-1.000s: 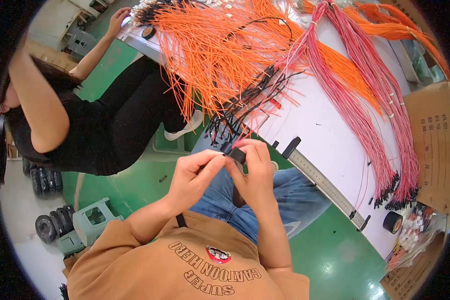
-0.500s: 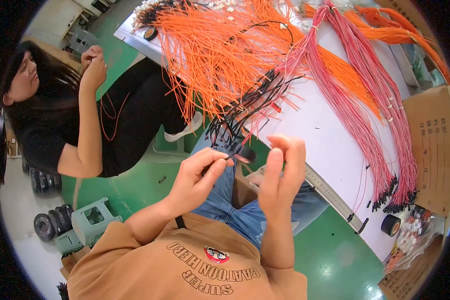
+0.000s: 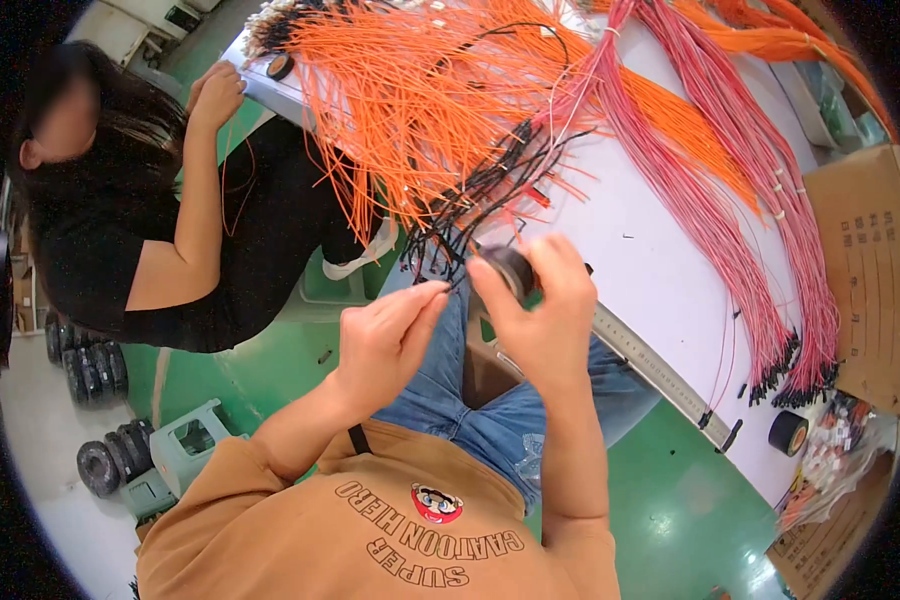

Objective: Measuring wires with a ruler and attaching connectors and tape to assemble wire harnesses.

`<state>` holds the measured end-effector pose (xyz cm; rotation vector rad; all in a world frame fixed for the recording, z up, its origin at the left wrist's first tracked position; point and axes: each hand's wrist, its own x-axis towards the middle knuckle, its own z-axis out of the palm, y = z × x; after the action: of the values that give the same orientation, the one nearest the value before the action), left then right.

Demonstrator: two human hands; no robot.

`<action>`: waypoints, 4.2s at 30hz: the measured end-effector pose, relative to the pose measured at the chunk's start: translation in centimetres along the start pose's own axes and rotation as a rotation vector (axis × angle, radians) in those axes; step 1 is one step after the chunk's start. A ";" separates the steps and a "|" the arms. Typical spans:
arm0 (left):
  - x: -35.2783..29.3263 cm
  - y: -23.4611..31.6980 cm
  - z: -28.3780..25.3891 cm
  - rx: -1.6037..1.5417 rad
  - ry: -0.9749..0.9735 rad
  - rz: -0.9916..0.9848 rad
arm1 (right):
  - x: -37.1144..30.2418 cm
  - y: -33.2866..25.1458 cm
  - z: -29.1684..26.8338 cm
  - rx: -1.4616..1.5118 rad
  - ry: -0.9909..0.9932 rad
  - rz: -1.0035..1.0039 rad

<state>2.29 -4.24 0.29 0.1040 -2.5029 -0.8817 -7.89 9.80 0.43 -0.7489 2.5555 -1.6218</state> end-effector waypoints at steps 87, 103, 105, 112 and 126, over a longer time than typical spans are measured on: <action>5.7 3.7 -1.0 -0.583 -0.260 -0.452 | 2.5 0.3 -1.9 0.359 0.009 0.202; 5.9 1.3 -0.2 -0.339 -0.174 -0.302 | 0.9 1.1 -0.6 0.073 -0.083 -0.010; 5.5 1.9 0.7 -0.273 -0.171 -0.282 | 2.4 -0.1 -2.3 0.003 -0.095 0.208; 6.4 3.0 1.6 -0.523 -0.194 -0.301 | 6.2 -1.0 -0.4 0.035 0.230 -0.004; 7.2 2.6 1.5 -0.326 -0.098 -0.219 | 2.9 0.7 -3.8 0.013 0.033 0.059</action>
<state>-4.58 -2.94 3.83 0.2341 -2.4300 -1.4026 -11.73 12.14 2.21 -0.6448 2.5606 -1.6461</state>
